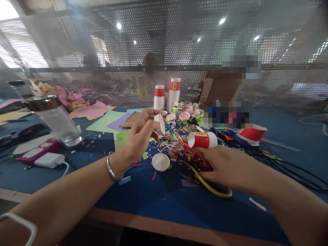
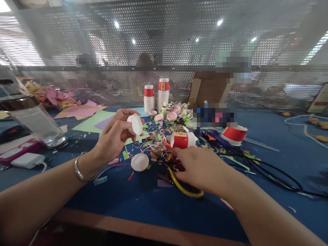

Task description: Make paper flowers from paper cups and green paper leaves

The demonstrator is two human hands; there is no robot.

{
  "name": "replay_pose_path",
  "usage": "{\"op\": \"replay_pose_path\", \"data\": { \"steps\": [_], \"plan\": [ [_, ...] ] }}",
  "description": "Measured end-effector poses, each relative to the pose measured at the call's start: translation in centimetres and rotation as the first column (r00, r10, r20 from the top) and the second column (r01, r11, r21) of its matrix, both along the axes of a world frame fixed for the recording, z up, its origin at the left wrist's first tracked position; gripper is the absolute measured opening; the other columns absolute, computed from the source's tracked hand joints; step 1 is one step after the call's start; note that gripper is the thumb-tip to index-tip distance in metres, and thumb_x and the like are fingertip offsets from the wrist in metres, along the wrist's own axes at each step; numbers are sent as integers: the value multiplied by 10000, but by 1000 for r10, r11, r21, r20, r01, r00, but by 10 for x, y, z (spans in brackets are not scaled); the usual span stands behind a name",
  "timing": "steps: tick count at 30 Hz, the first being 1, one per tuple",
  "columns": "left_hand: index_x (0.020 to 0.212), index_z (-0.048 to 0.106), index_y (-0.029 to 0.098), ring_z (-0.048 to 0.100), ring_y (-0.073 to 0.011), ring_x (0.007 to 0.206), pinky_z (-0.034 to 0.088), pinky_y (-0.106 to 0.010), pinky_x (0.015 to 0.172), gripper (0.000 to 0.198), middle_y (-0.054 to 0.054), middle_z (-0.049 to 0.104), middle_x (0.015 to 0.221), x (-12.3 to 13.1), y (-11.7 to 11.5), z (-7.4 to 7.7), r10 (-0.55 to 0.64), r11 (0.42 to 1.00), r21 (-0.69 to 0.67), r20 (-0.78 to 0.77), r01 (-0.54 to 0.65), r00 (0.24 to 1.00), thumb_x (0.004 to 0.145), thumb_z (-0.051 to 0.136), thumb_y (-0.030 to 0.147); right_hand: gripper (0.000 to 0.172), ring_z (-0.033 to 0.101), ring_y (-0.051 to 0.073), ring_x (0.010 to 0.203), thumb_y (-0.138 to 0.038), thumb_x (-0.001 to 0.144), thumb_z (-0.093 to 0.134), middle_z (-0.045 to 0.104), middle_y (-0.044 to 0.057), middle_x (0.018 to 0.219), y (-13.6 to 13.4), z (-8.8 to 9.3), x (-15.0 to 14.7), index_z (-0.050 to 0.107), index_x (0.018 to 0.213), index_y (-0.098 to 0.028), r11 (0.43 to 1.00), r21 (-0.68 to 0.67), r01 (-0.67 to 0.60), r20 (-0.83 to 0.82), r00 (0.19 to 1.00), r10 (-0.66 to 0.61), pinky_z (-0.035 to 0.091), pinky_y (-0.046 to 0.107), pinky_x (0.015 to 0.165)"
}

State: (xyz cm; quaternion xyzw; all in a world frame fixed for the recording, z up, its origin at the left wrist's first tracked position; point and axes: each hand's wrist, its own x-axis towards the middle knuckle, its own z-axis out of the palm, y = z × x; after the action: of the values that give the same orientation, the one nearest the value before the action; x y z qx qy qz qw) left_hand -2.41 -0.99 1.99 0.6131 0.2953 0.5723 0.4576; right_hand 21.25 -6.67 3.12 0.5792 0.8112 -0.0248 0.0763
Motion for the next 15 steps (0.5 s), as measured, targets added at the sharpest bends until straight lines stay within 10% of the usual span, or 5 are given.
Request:
{"op": "replay_pose_path", "data": {
  "steps": [5, 9, 15],
  "plan": [
    [1177, 542, 246, 664, -131, 645, 491, -205, 482, 322, 16, 642, 793, 2, -1, -1, -7, 997, -72, 30, 9, 1000, 856, 531, 262, 309, 729, 266, 820, -379, 948, 603, 777, 79, 937, 2, 8, 11, 721, 1188, -224, 972, 230, -54, -172, 980, 95, 491, 341, 673],
    [1156, 581, 245, 661, -142, 685, 502, -202, 503, 270, 9, 630, 748, 2, -1, -3, -16, 997, -80, -31, 13, 999, 892, 528, 267, 349, 663, 321, 1081, -301, 955, 589, 712, 130, 1179, 12, 4, 17, 711, 1276, -238, 835, 529, -154, -86, 969, 233, 528, 409, 827],
    [1157, 601, 239, 633, -145, 715, 519, -207, 504, 282, -7, 648, 822, 2, -3, -4, -34, 996, -88, -72, 28, 997, 882, 551, 267, 361, 617, 360, 1071, -232, 888, 648, 660, 184, 1146, 34, -11, 34, 734, 1227, -144, 851, 491, -185, 66, 982, 175, 500, 485, 938]
  ]
}}
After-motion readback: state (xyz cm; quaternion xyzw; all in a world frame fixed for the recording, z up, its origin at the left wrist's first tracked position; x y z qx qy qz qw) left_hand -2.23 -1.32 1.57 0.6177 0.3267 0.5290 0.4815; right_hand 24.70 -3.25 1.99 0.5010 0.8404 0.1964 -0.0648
